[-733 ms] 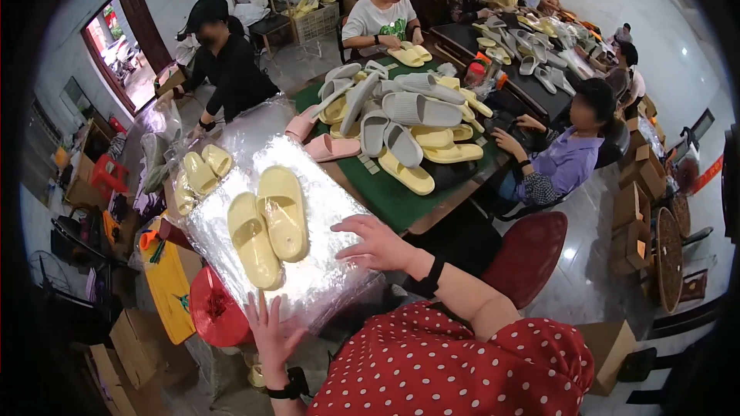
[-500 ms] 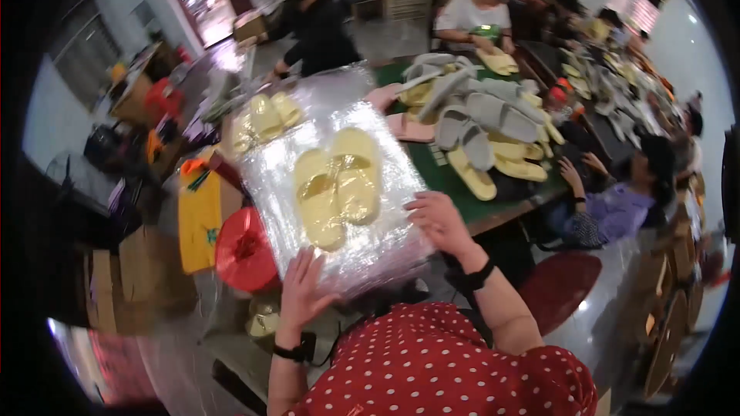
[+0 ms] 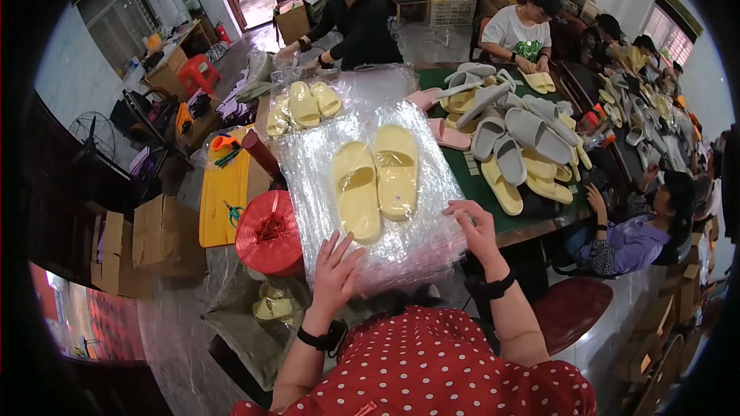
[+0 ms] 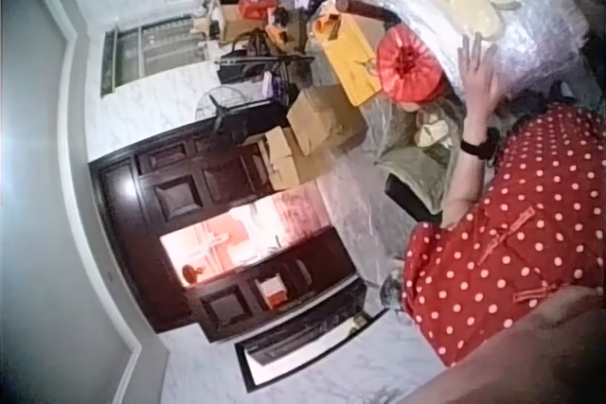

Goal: Placing pairs of slippers into plastic bags for packaging.

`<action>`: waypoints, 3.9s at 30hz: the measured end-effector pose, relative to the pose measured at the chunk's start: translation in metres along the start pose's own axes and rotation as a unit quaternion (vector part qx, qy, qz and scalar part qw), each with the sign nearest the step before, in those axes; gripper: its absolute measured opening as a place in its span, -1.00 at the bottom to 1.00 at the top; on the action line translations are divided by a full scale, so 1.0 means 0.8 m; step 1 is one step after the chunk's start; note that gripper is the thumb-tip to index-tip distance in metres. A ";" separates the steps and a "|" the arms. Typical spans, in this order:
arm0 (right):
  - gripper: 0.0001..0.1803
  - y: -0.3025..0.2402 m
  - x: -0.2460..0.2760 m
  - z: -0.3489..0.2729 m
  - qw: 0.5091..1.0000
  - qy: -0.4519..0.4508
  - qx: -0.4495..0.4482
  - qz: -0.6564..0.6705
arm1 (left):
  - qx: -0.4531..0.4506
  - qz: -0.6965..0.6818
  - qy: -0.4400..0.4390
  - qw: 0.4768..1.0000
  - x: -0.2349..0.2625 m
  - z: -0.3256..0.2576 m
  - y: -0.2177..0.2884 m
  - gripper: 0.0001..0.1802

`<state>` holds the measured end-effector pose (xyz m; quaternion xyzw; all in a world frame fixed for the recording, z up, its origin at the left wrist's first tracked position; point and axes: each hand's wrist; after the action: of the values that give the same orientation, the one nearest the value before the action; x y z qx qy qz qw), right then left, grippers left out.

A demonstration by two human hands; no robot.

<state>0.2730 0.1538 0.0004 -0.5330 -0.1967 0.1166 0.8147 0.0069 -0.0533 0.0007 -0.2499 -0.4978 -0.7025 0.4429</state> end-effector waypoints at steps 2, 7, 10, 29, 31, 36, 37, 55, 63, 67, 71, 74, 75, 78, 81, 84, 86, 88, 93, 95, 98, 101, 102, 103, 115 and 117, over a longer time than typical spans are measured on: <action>-0.81 0.001 0.001 -0.002 1.000 0.003 0.004 0.006 | 0.011 -0.066 0.061 0.996 -0.003 0.004 -0.003 -0.66; -0.82 0.007 0.002 -0.004 0.996 0.032 -0.078 0.031 | 0.074 -0.166 0.140 0.973 0.002 0.019 -0.007 -0.77; -0.80 0.007 0.003 0.000 0.997 0.026 -0.072 -0.008 | 0.100 -0.175 0.154 0.967 0.006 0.026 -0.002 -0.78; -0.52 0.010 -0.048 0.007 0.884 0.154 0.013 -0.441 | 0.375 -0.257 0.151 0.878 -0.041 0.048 -0.037 -0.77; -0.51 -0.031 -0.073 0.002 0.901 0.125 0.093 -0.404 | 0.373 -0.243 0.156 0.881 -0.038 0.040 -0.038 -0.79; -0.48 -0.042 -0.112 -0.005 0.910 -0.182 0.209 -0.307 | 0.398 -0.204 0.113 0.887 -0.024 0.052 -0.024 -0.82; -0.48 -0.024 -0.118 -0.010 0.899 -0.200 0.195 -0.338 | 0.395 -0.203 0.109 0.889 -0.021 0.054 -0.017 -0.82; -0.35 0.060 -0.091 -0.012 0.988 0.024 -0.036 -0.148 | 0.206 -0.002 0.046 0.977 -0.092 0.039 -0.037 0.08; -0.47 0.064 -0.110 -0.001 0.986 0.032 -0.038 -0.161 | 0.214 -0.038 0.015 0.976 -0.071 0.039 -0.054 -0.16; -0.44 0.063 -0.103 0.004 0.989 0.026 -0.076 -0.121 | 0.215 -0.046 0.035 0.975 -0.043 0.057 -0.028 -0.25; -0.38 0.069 -0.090 0.010 0.992 0.026 -0.113 -0.045 | 0.266 -0.335 0.087 0.899 -0.030 0.077 0.025 -0.30; -0.33 0.041 -0.077 0.005 0.977 0.012 -0.087 -0.194 | 0.269 -0.522 0.110 0.802 -0.033 0.078 0.034 -0.26; -0.33 0.028 -0.072 0.003 0.977 0.009 -0.086 -0.196 | 0.284 -0.561 0.119 0.768 -0.030 0.077 0.042 -0.25; -0.25 0.002 -0.061 -0.003 0.951 0.091 0.005 -0.297 | 0.296 -0.632 0.118 0.707 -0.025 0.072 0.049 -0.25; -0.28 -0.004 -0.063 0.000 0.977 0.105 -0.159 0.094 | 0.282 -0.701 0.070 0.651 -0.019 0.071 0.047 -0.30; -0.31 -0.018 -0.061 -0.002 0.951 -0.037 -0.264 0.154 | 0.304 -0.714 0.027 0.629 -0.019 0.070 0.051 -0.38; -0.39 -0.023 -0.086 -0.010 0.956 0.026 -0.206 0.206 | 0.282 -0.722 0.048 0.630 -0.020 0.067 0.064 -0.38; -0.51 -0.022 -0.108 -0.018 0.984 0.123 -0.105 0.075 | 0.267 -0.734 0.073 0.620 -0.034 0.058 0.064 -0.37; -0.52 -0.029 -0.135 -0.026 0.995 0.015 -0.088 0.053 | 0.339 -0.685 0.113 0.635 -0.037 0.022 0.035 -0.32; -0.53 -0.034 -0.146 -0.019 0.982 -0.148 -0.103 0.056 | 0.332 -0.665 0.170 0.647 -0.016 -0.006 0.016 -0.36; -0.52 -0.021 -0.142 0.001 0.986 -0.127 -0.106 -0.013 | 0.336 -0.614 0.295 0.651 0.038 -0.053 -0.023 -0.40; -0.58 0.011 -0.124 0.007 0.984 -0.026 -0.043 -0.171 | 0.362 -0.535 0.446 0.619 0.086 -0.128 -0.075 -0.47; -0.60 0.021 -0.117 0.007 0.978 -0.008 -0.034 -0.207 | 0.372 -0.495 0.485 0.618 0.109 -0.149 -0.076 -0.49; -0.61 0.029 -0.113 0.005 0.975 -0.033 -0.012 -0.217 | 0.376 -0.464 0.514 0.616 0.115 -0.201 -0.098 -0.51; -0.71 0.045 -0.118 -0.011 0.942 -0.062 0.071 -0.321 | 0.693 -0.304 0.350 0.552 0.062 -0.456 -0.219 -0.45; -0.72 0.032 -0.170 -0.003 0.958 -0.093 0.084 -0.258 | 0.709 -0.113 0.381 0.582 0.084 -0.598 -0.239 -0.30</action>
<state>0.1527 0.1079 -0.0505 -0.3805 -0.3920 -0.0327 0.8370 -0.1493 -0.4975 -0.2194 0.4931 -0.6474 -0.2013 0.5452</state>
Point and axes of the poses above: each hand's wrist, its own z-axis towards the middle knuckle, its own x-axis out of the back of the hand, y = z × x, and after that the axes turned 2 degrees about z, right-handed
